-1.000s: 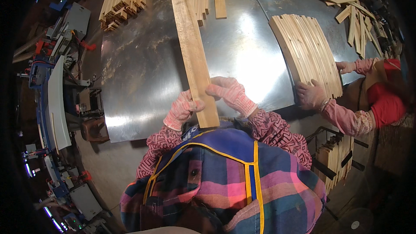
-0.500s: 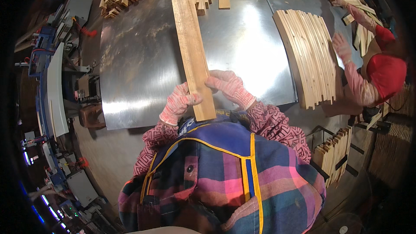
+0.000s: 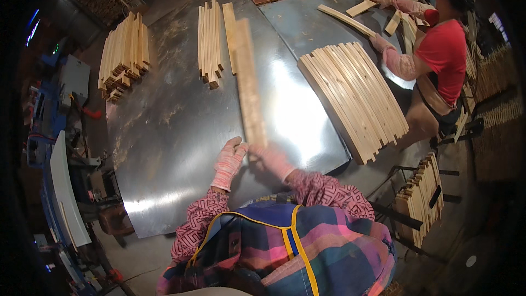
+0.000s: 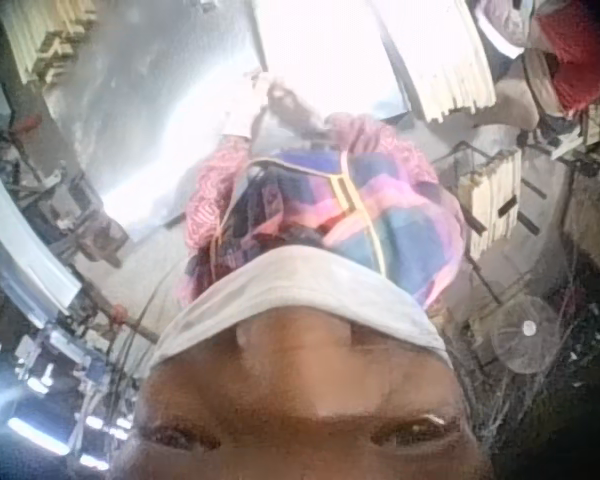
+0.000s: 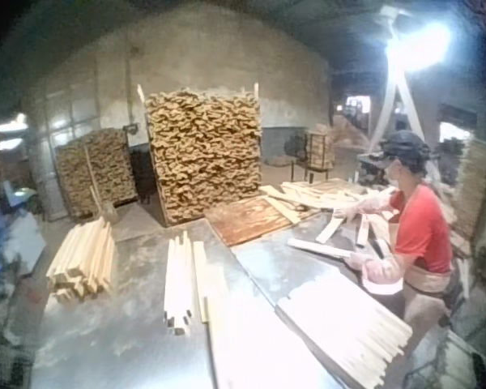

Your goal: The person picks up bundles of thin wooden planks from a metal table and places them onto a conveyor belt. They repeat this process, gathering planks from the table and stacking them on the moving belt.

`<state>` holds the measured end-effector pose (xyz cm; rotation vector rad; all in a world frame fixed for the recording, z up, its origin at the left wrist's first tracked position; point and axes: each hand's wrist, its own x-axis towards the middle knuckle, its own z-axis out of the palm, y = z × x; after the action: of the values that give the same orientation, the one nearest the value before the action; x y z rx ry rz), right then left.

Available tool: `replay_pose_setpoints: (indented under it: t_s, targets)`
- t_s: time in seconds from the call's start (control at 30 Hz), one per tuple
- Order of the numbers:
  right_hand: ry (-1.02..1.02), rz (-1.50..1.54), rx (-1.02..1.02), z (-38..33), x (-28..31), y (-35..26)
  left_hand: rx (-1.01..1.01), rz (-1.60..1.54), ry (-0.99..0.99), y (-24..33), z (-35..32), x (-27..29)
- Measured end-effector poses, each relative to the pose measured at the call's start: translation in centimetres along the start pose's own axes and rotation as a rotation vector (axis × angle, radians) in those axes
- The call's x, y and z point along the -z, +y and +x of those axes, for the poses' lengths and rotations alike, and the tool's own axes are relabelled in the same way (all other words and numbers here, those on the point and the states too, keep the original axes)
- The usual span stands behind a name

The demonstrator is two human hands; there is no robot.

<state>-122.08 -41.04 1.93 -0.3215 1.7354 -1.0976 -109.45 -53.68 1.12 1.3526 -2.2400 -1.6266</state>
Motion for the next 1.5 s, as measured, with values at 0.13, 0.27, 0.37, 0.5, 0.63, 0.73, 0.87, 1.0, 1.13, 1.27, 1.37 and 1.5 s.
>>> replay_pose_setpoints:
  t_s: [0.13,0.27,0.37,0.5,0.63,0.73,0.87,1.0,1.13,1.27,1.37,1.5]
  targets:
    - [0.303,-0.263,0.095,12.7,12.6,-4.3,0.026,0.054,-0.034,-0.9,3.9,0.4]
    - [0.452,0.013,0.591,22.6,29.5,-16.8,0.182,-0.193,-0.054,-3.8,6.2,1.5]
    - [0.596,-0.091,0.940,29.4,34.2,-23.1,0.134,-0.122,0.046,-5.6,10.7,2.3]
    - [0.431,-0.681,0.684,38.4,24.8,-20.5,0.049,0.173,0.293,-6.1,19.4,5.3]
    - [0.589,-1.023,0.548,43.5,8.9,-15.0,-0.135,0.550,0.408,-4.9,29.9,9.2]
    - [0.730,-1.078,0.508,44.8,0.8,-15.9,-0.087,0.440,0.338,-3.6,36.2,11.1]
    - [0.181,-0.040,0.361,45.9,-2.3,-20.6,-0.252,0.433,0.161,-1.6,41.4,12.2]
    - [0.152,0.208,0.307,48.0,-3.7,-21.5,-0.259,0.355,0.192,-1.4,42.7,11.7]
    - [0.060,0.014,0.375,49.5,-7.7,-19.4,-0.154,0.286,0.334,-3.9,41.2,12.6]
    - [0.070,-0.296,0.505,48.2,-12.5,-21.6,-0.220,0.287,0.483,-5.1,38.7,18.4]
    - [-0.143,-0.350,0.661,48.3,-16.7,-28.1,-0.255,0.287,0.576,-3.7,38.8,24.8]
    - [-0.287,-0.447,0.693,58.8,-27.3,-36.5,-0.071,0.226,0.615,-6.6,48.0,37.0]
